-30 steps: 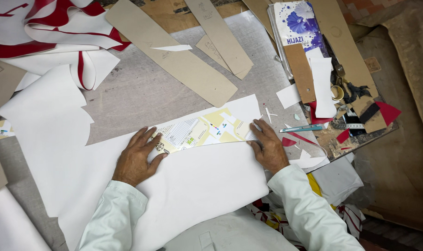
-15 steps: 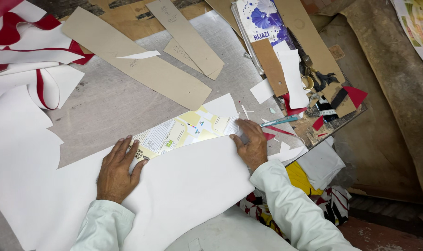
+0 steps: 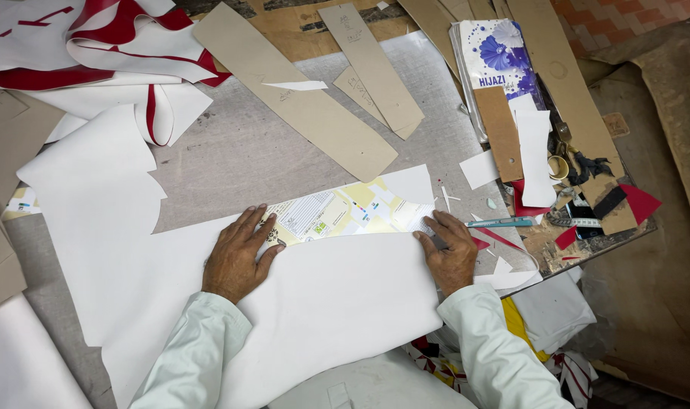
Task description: The person uses a cardboard template to trace shapes onto white and red fabric with a pen, then cuts the fabric along the traced lines using shears. The person repeats this process for multiple pieces, handling both white and red fabric sections.
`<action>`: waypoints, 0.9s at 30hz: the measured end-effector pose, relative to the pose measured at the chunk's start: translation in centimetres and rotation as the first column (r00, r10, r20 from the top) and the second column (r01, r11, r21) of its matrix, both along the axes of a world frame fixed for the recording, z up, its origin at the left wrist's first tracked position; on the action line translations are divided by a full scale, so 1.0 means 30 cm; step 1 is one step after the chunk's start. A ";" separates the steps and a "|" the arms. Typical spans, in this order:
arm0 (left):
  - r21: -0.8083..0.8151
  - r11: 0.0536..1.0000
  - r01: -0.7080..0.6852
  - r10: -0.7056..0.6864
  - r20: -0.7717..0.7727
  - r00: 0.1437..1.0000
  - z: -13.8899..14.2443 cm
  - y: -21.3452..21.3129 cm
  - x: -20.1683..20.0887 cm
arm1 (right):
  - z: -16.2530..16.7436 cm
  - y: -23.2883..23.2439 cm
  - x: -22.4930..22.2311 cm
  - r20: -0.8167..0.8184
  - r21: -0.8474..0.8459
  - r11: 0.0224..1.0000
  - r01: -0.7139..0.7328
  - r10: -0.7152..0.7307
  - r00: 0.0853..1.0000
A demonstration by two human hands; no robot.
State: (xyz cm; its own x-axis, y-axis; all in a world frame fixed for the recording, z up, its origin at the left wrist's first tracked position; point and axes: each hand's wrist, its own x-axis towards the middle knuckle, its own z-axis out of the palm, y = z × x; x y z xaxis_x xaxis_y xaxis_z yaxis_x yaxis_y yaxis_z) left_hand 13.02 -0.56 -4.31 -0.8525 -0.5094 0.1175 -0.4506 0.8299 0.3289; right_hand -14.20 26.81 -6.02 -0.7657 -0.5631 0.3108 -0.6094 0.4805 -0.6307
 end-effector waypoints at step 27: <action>0.042 0.983 -0.176 0.174 0.056 0.983 0.157 0.081 0.162 | 0.563 -0.791 -0.177 -0.115 0.575 0.796 0.191 -0.153 0.982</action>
